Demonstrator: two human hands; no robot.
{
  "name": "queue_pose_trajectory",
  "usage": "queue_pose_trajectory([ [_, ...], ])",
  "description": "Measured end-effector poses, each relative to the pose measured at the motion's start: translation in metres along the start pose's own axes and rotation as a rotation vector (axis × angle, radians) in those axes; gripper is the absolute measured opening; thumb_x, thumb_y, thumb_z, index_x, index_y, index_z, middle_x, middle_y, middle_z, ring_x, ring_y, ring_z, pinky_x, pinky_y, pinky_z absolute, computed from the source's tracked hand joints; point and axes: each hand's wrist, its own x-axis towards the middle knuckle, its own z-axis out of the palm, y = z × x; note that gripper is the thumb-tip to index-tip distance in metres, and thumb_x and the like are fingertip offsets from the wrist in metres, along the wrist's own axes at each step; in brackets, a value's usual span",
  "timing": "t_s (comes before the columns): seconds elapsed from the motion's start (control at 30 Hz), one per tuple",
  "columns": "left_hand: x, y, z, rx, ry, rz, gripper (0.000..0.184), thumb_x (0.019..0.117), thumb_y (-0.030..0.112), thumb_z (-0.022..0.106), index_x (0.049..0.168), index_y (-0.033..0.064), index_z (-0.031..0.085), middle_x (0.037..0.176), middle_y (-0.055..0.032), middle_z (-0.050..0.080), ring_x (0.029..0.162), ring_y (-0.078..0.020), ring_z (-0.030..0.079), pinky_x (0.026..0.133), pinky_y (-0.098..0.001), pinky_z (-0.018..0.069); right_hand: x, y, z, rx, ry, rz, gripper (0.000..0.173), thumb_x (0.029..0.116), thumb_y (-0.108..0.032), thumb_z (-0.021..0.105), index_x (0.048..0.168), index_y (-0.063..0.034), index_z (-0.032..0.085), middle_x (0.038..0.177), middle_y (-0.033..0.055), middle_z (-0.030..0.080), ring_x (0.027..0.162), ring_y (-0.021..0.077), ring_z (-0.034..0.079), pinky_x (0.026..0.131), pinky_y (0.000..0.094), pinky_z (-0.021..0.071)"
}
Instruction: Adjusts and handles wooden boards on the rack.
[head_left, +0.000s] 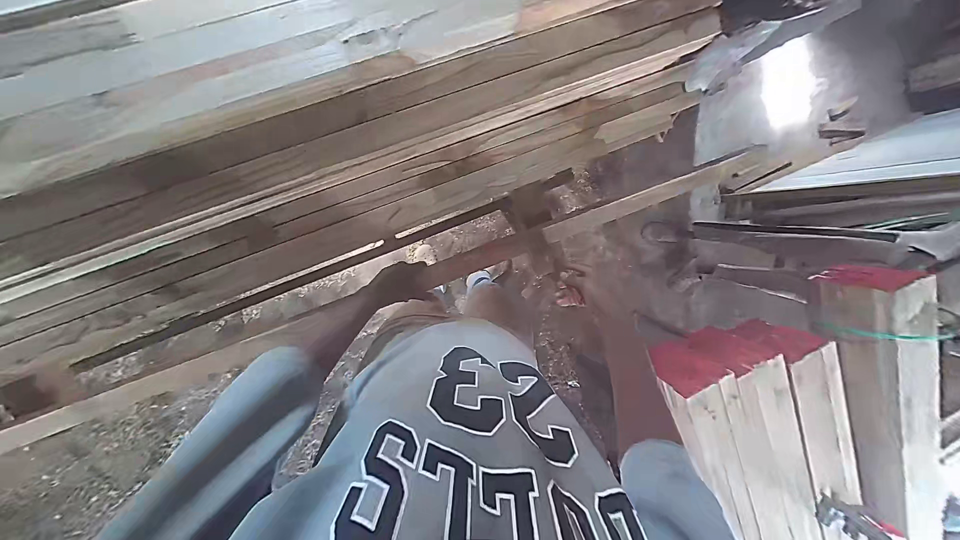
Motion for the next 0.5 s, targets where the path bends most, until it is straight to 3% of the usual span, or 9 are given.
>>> queue_pose_trajectory([
  [0.13, -0.001, -0.011, -0.004, -0.044, 0.028, 0.085, 0.086, 0.0813, 0.064, 0.077, 0.146, 0.0146, 0.051, 0.12, -0.0214, 0.069, 0.113, -0.0417, 0.067, 0.094, -0.0666, 0.0516, -0.02, 0.052, 0.055, 0.416, 0.092, -0.129, 0.046, 0.1073, -0.009, 0.048, 0.151, 0.0028, 0.038, 0.111, 0.0206, 0.068, 0.08, 0.0287, 0.074, 0.068, 0.0419, 0.0655],
  [0.2, -0.008, -0.018, 0.003, -0.036, 0.105, 0.125, 0.085, 0.0824, 0.065, 0.076, 0.148, 0.0178, 0.05, 0.129, -0.0159, 0.067, 0.119, -0.0365, 0.065, 0.097, -0.0645, 0.052, -0.026, 0.073, 0.095, 0.427, 0.112, -0.201, 0.048, 0.1057, -0.007, 0.051, 0.152, 0.0011, 0.039, 0.119, 0.0204, 0.067, 0.088, 0.0283, 0.074, 0.071, 0.042, 0.0652],
  [0.27, -0.034, -0.013, -0.001, -0.104, 0.251, 0.188, 0.077, 0.0866, 0.054, 0.077, 0.149, 0.0161, 0.051, 0.143, -0.0125, 0.059, 0.132, -0.0315, 0.057, 0.108, -0.0579, 0.0471, -0.023, 0.088, 0.129, 0.333, 0.152, -0.336, 0.051, 0.1042, -0.004, 0.052, 0.153, 0.0038, 0.038, 0.124, 0.0214, 0.064, 0.094, 0.026, 0.073, 0.076, 0.0401, 0.0649],
  [0.33, -0.088, 0.004, -0.008, -0.252, 0.496, 0.419, 0.058, 0.0963, 0.041, 0.071, 0.144, 0.0125, 0.056, 0.141, -0.0119, 0.06, 0.127, -0.0251, 0.06, 0.108, -0.0477, 0.0506, -0.009, 0.103, 0.155, 0.062, 0.271, -0.523, 0.048, 0.1031, -0.008, 0.055, 0.147, 0.0086, 0.045, 0.125, 0.0229, 0.065, 0.1, 0.0239, 0.073, 0.085, 0.0377, 0.0638],
  [0.4, -0.165, 0.039, -0.021, -0.425, 0.766, 0.809, 0.04, 0.0988, 0.032, 0.069, 0.132, 0.009, 0.066, 0.125, -0.0087, 0.069, 0.112, -0.0164, 0.068, 0.097, -0.0372, 0.0581, -0.003, 0.103, 0.176, -0.213, 0.389, -0.607, 0.047, 0.103, -0.015, 0.056, 0.146, 0.0039, 0.052, 0.133, 0.0251, 0.063, 0.114, 0.0315, 0.068, 0.099, 0.0452, 0.0564],
  [0.43, -0.21, 0.06, -0.029, -0.507, 0.809, 0.988, 0.035, 0.0997, 0.031, 0.068, 0.129, 0.0115, 0.066, 0.122, -0.0046, 0.07, 0.112, -0.0131, 0.067, 0.097, -0.0334, 0.0582, -0.001, 0.101, 0.186, -0.306, 0.429, -0.62, 0.046, 0.1034, -0.016, 0.056, 0.146, 0.0008, 0.054, 0.135, 0.0264, 0.062, 0.115, 0.0363, 0.067, 0.099, 0.0501, 0.055],
  [0.5, -0.302, 0.097, -0.042, -0.678, 0.75, 1.195, 0.026, 0.101, 0.036, 0.064, 0.117, 0.0164, 0.067, 0.114, 0.0024, 0.07, 0.109, -0.0085, 0.065, 0.096, -0.0279, 0.0547, 0.007, 0.096, 0.2, -0.412, 0.48, -0.615, 0.046, 0.1043, -0.017, 0.055, 0.149, -0.0058, 0.053, 0.135, 0.0258, 0.06, 0.114, 0.0377, 0.066, 0.096, 0.0497, 0.0561],
])
